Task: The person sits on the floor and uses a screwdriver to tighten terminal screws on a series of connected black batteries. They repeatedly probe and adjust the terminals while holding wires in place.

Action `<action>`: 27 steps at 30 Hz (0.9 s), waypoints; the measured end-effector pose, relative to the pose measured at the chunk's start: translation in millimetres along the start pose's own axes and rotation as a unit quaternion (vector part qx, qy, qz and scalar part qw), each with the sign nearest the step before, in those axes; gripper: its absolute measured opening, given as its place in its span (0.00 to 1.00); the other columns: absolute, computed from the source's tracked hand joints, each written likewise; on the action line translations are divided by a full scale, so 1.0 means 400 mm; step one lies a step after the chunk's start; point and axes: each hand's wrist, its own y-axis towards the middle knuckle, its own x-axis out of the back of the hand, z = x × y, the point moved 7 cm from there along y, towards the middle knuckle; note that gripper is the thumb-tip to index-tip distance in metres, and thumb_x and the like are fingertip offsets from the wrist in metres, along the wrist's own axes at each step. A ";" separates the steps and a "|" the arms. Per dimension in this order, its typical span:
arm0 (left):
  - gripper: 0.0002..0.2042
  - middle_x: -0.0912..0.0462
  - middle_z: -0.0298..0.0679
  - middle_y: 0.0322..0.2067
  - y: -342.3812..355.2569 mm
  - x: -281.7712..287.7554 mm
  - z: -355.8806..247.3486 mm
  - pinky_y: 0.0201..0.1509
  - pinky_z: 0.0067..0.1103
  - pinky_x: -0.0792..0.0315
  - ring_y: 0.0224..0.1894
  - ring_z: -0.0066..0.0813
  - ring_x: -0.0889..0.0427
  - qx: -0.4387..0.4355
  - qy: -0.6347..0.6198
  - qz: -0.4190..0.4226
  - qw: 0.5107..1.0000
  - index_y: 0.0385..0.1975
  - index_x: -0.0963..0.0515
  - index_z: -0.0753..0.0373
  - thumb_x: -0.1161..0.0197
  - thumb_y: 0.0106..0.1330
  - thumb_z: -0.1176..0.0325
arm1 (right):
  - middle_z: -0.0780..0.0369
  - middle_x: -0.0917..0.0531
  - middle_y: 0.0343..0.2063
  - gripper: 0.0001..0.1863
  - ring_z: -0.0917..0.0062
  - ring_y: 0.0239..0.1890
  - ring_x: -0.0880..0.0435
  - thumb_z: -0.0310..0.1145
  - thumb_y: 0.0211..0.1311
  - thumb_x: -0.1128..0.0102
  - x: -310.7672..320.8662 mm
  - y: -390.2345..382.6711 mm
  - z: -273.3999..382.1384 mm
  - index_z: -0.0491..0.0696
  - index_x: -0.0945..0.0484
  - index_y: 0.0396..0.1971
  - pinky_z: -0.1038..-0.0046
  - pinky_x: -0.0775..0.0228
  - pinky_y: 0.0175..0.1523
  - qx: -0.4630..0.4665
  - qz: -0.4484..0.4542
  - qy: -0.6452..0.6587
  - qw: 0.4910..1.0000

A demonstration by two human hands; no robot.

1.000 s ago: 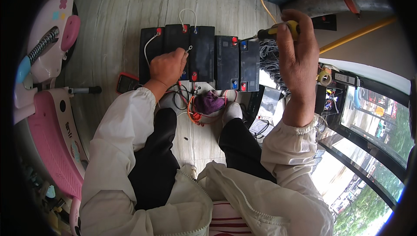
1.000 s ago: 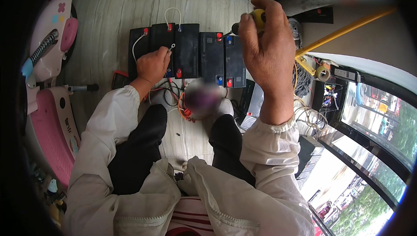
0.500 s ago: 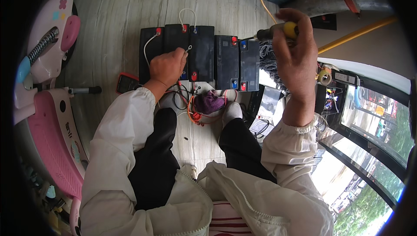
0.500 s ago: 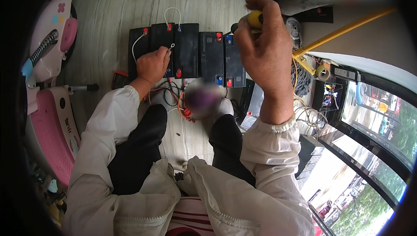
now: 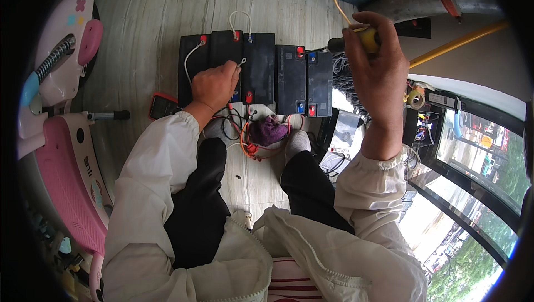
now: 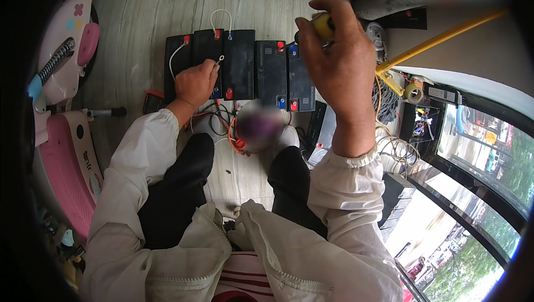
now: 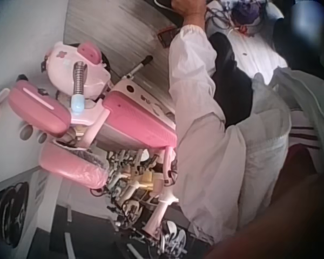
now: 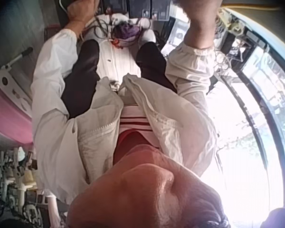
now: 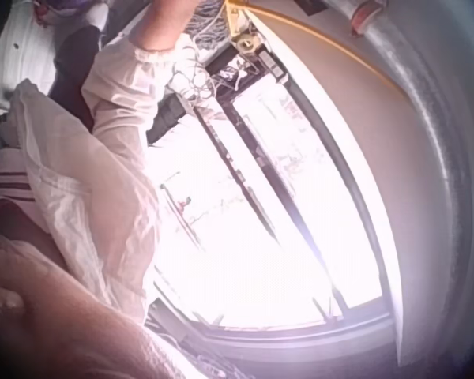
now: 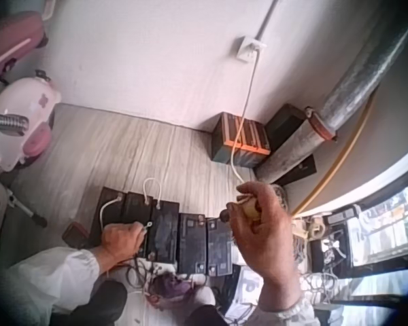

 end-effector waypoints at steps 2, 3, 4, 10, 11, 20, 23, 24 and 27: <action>0.09 0.19 0.35 0.20 -0.001 0.001 0.002 0.24 0.35 0.27 0.21 0.39 0.18 -0.001 -0.002 0.000 1.000 0.34 0.26 0.54 0.44 0.74 0.57 | 0.57 0.13 0.31 0.18 0.66 0.31 0.12 0.42 0.65 0.31 0.003 0.005 0.000 0.49 0.22 0.49 0.69 0.21 0.37 -0.018 0.008 -0.089 0.996; 0.09 0.19 0.35 0.20 -0.003 -0.001 0.006 0.24 0.35 0.27 0.21 0.39 0.18 0.001 0.001 0.003 1.000 0.35 0.26 0.54 0.44 0.74 0.57 | 0.56 0.13 0.32 0.18 0.67 0.32 0.12 0.40 0.66 0.32 0.008 0.008 0.000 0.48 0.23 0.50 0.70 0.21 0.39 -0.048 0.016 -0.115 0.992; 0.09 0.19 0.35 0.20 -0.005 -0.004 0.009 0.24 0.35 0.27 0.21 0.39 0.18 0.002 0.004 0.006 1.000 0.35 0.26 0.54 0.44 0.74 0.57 | 0.56 0.13 0.33 0.18 0.67 0.33 0.11 0.39 0.66 0.32 0.010 0.009 -0.005 0.48 0.23 0.51 0.70 0.21 0.40 -0.079 0.023 -0.140 0.987; 0.09 0.20 0.34 0.20 -0.001 -0.008 0.003 0.24 0.35 0.27 0.21 0.39 0.18 0.000 0.005 0.005 1.000 0.35 0.26 0.54 0.44 0.75 0.57 | 0.55 0.12 0.36 0.19 0.67 0.33 0.12 0.38 0.66 0.32 0.000 -0.005 -0.001 0.47 0.25 0.52 0.70 0.20 0.42 -0.034 0.035 0.089 0.995; 0.09 0.20 0.34 0.20 0.001 -0.008 0.000 0.24 0.35 0.27 0.21 0.39 0.18 -0.002 0.003 0.004 1.000 0.35 0.26 0.54 0.44 0.75 0.57 | 0.55 0.13 0.37 0.18 0.65 0.32 0.12 0.36 0.66 0.33 -0.003 -0.004 0.003 0.46 0.25 0.51 0.69 0.20 0.41 -0.004 0.007 0.122 0.992; 0.10 0.20 0.35 0.19 0.001 -0.002 0.000 0.24 0.35 0.27 0.21 0.39 0.18 -0.004 0.005 0.005 1.000 0.35 0.26 0.54 0.44 0.75 0.57 | 0.57 0.15 0.32 0.17 0.62 0.30 0.14 0.40 0.63 0.28 0.009 0.003 -0.023 0.48 0.21 0.45 0.68 0.22 0.37 -0.022 0.000 0.040 0.999; 0.10 0.20 0.35 0.19 -0.003 -0.009 0.005 0.24 0.35 0.27 0.21 0.39 0.18 0.000 0.004 0.009 1.000 0.35 0.26 0.54 0.44 0.74 0.57 | 0.57 0.15 0.32 0.19 0.61 0.31 0.14 0.44 0.63 0.29 -0.010 -0.004 -0.002 0.47 0.22 0.45 0.67 0.22 0.37 -0.038 0.012 0.148 0.988; 0.10 0.20 0.35 0.19 -0.002 -0.005 0.004 0.24 0.35 0.27 0.21 0.39 0.18 0.000 0.002 0.007 1.000 0.35 0.26 0.54 0.44 0.74 0.57 | 0.56 0.15 0.33 0.18 0.61 0.31 0.14 0.42 0.64 0.31 -0.008 -0.001 0.000 0.47 0.22 0.47 0.67 0.22 0.37 -0.024 0.018 0.082 0.996; 0.10 0.20 0.35 0.20 -0.001 -0.001 0.006 0.24 0.35 0.27 0.21 0.40 0.18 0.001 0.001 0.006 1.000 0.35 0.26 0.54 0.44 0.74 0.56 | 0.54 0.15 0.35 0.16 0.62 0.32 0.13 0.37 0.67 0.35 -0.002 0.005 -0.003 0.47 0.23 0.49 0.67 0.22 0.38 -0.016 0.029 -0.059 0.998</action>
